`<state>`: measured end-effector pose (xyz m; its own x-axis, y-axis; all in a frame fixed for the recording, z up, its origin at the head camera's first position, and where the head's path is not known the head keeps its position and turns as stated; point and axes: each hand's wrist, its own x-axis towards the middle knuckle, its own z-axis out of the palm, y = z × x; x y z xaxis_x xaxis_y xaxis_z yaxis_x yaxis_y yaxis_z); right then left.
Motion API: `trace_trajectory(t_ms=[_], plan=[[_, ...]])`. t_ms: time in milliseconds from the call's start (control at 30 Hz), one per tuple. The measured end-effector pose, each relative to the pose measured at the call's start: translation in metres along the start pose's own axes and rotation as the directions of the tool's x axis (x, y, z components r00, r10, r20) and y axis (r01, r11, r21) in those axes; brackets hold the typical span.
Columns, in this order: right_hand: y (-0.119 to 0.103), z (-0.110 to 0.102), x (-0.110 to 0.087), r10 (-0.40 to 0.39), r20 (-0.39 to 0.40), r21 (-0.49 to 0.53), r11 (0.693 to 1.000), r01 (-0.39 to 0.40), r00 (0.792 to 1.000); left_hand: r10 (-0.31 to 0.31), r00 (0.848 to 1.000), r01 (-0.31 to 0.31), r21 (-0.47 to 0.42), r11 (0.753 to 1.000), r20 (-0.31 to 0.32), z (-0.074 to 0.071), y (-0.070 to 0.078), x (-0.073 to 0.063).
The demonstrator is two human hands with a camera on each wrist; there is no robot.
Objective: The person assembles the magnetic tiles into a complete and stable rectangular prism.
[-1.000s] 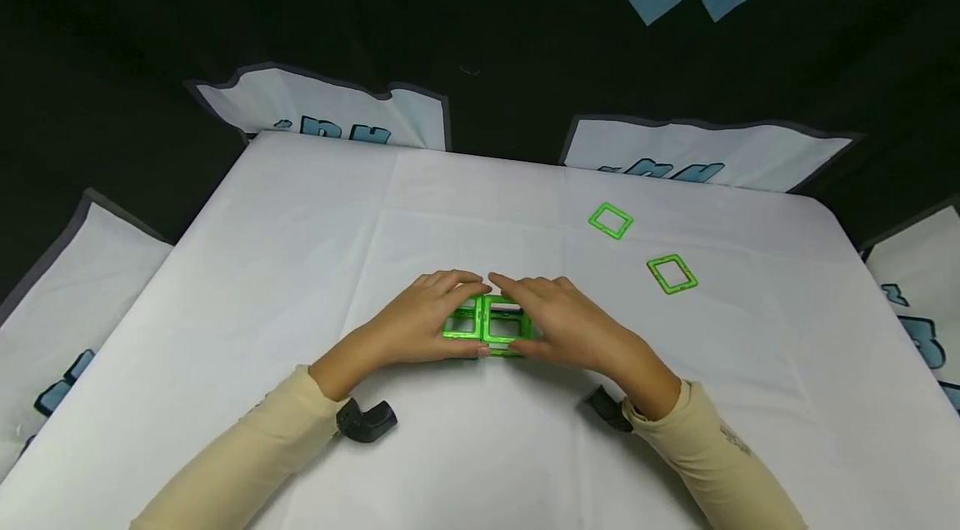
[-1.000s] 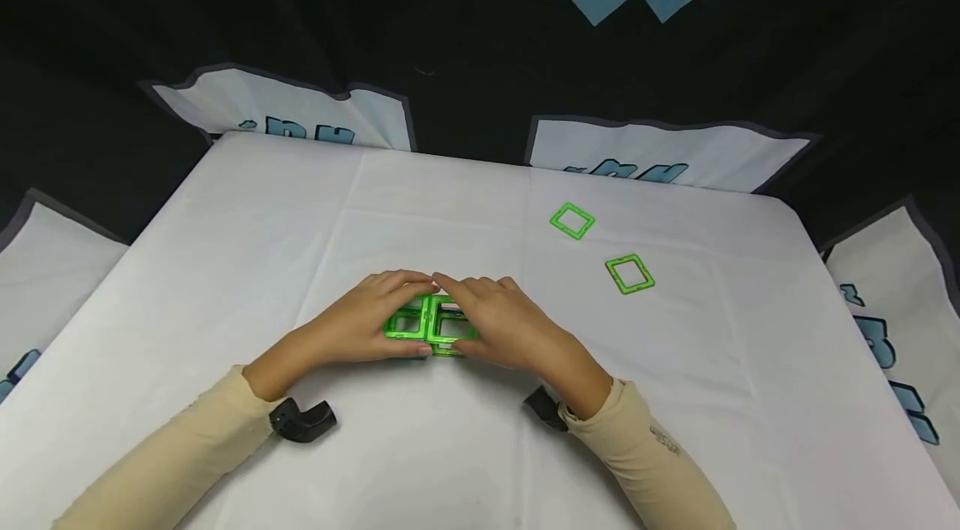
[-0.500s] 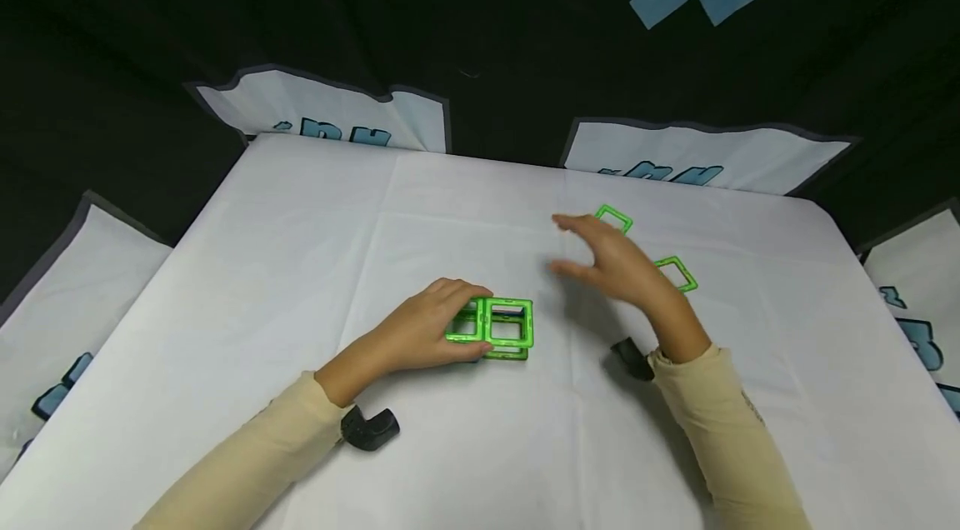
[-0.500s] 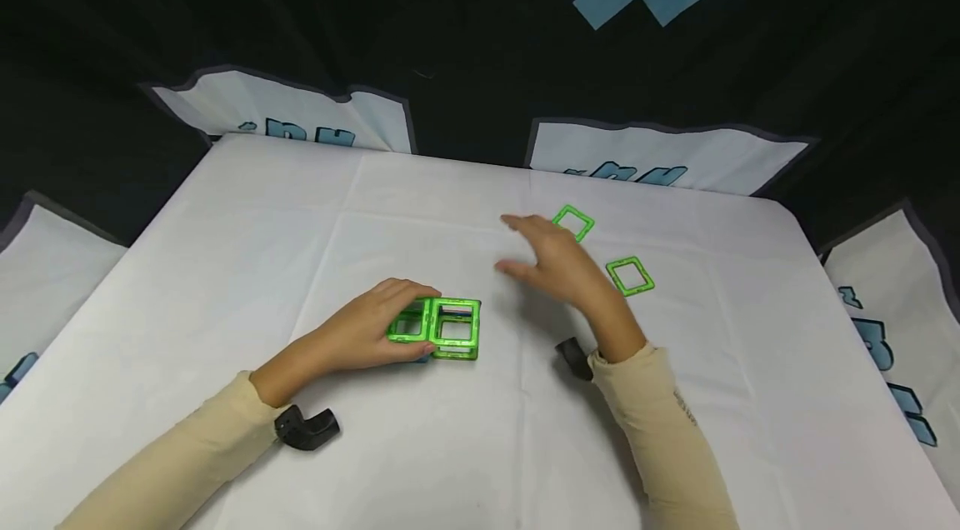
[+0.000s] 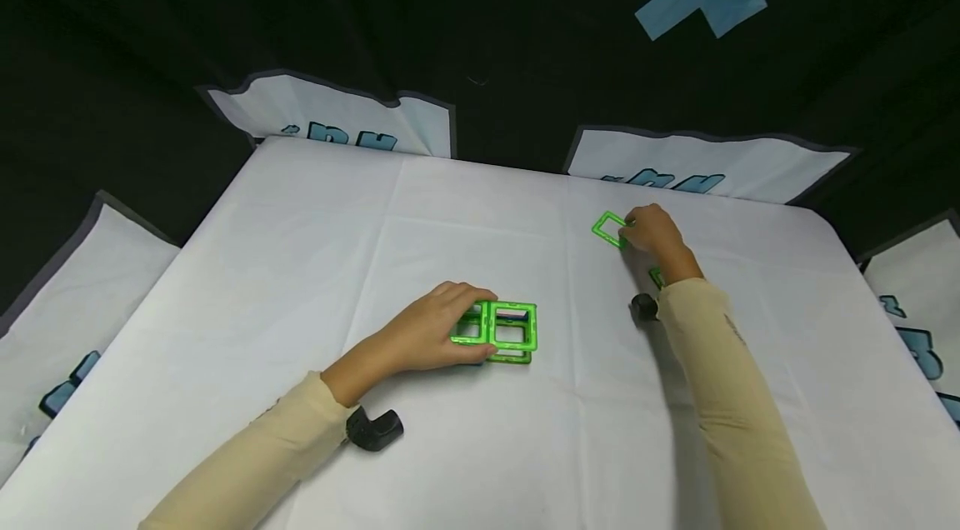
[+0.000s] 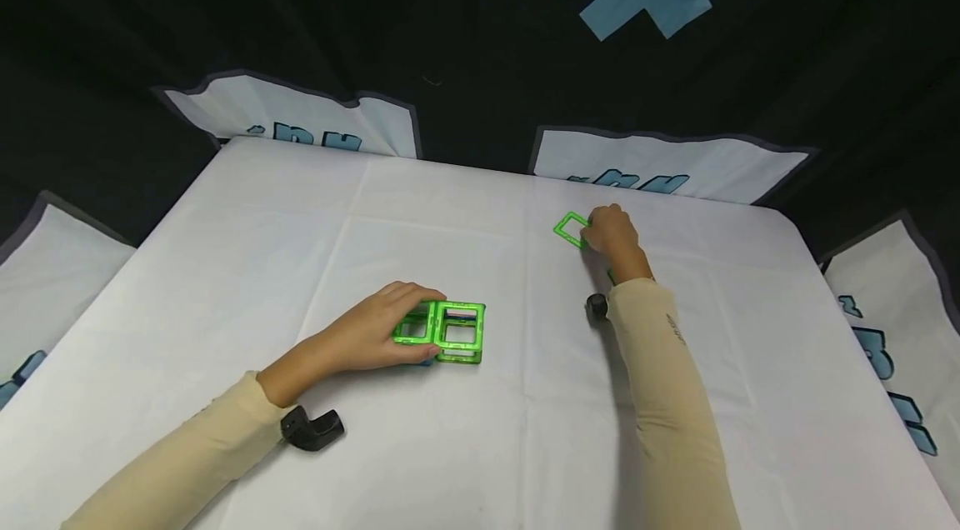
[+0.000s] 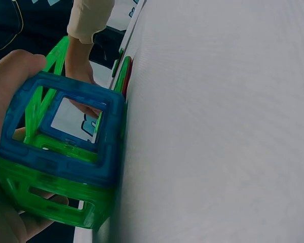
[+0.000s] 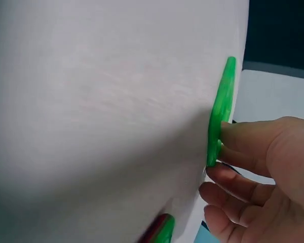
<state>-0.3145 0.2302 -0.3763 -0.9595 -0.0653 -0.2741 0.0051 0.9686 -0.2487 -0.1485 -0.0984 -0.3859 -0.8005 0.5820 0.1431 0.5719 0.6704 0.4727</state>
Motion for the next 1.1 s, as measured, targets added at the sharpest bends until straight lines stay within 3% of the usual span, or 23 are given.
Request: trace_trajectory(t_ms=[167,367,500,600,667,800,900,1100], plan=[[0.001,0.006,-0.008,-0.015,0.001,0.016,1.000,0.015,1.000,0.006,1.000,-0.006,0.005,1.000,-0.001,0.000,0.000,0.001],[-0.006,0.011,-0.039,-0.112,-0.028,0.048,0.992,0.113,0.993,0.000,1.000,0.000,-0.001,1.000,0.005,0.000,0.001,0.002],[-0.016,0.011,-0.066,-0.206,-0.069,0.078,0.974,0.211,0.976,-0.006,1.000,0.006,-0.003,1.000,0.006,0.000,0.000,0.002],[-0.025,0.008,-0.090,-0.301,-0.116,0.091,0.946,0.312,0.947,-0.004,1.000,0.004,-0.008,1.000,0.006,0.000,0.000,0.002],[-0.032,0.006,-0.108,-0.365,-0.152,0.100,0.919,0.382,0.918,-0.001,1.000,0.001,-0.014,1.000,0.007,0.000,0.000,0.002],[-0.047,0.002,-0.139,-0.495,-0.236,0.081,0.848,0.524,0.837,0.010,1.000,-0.010,-0.014,1.000,0.004,-0.001,0.000,0.002],[-0.058,0.002,-0.156,-0.604,-0.283,0.027,0.772,0.635,0.745,0.014,1.000,-0.014,-0.011,1.000,-0.004,-0.001,0.000,0.003],[-0.078,0.015,-0.177,-0.768,-0.273,-0.126,0.625,0.770,0.579,0.015,1.000,-0.015,-0.018,1.000,-0.013,0.000,0.000,0.003]])
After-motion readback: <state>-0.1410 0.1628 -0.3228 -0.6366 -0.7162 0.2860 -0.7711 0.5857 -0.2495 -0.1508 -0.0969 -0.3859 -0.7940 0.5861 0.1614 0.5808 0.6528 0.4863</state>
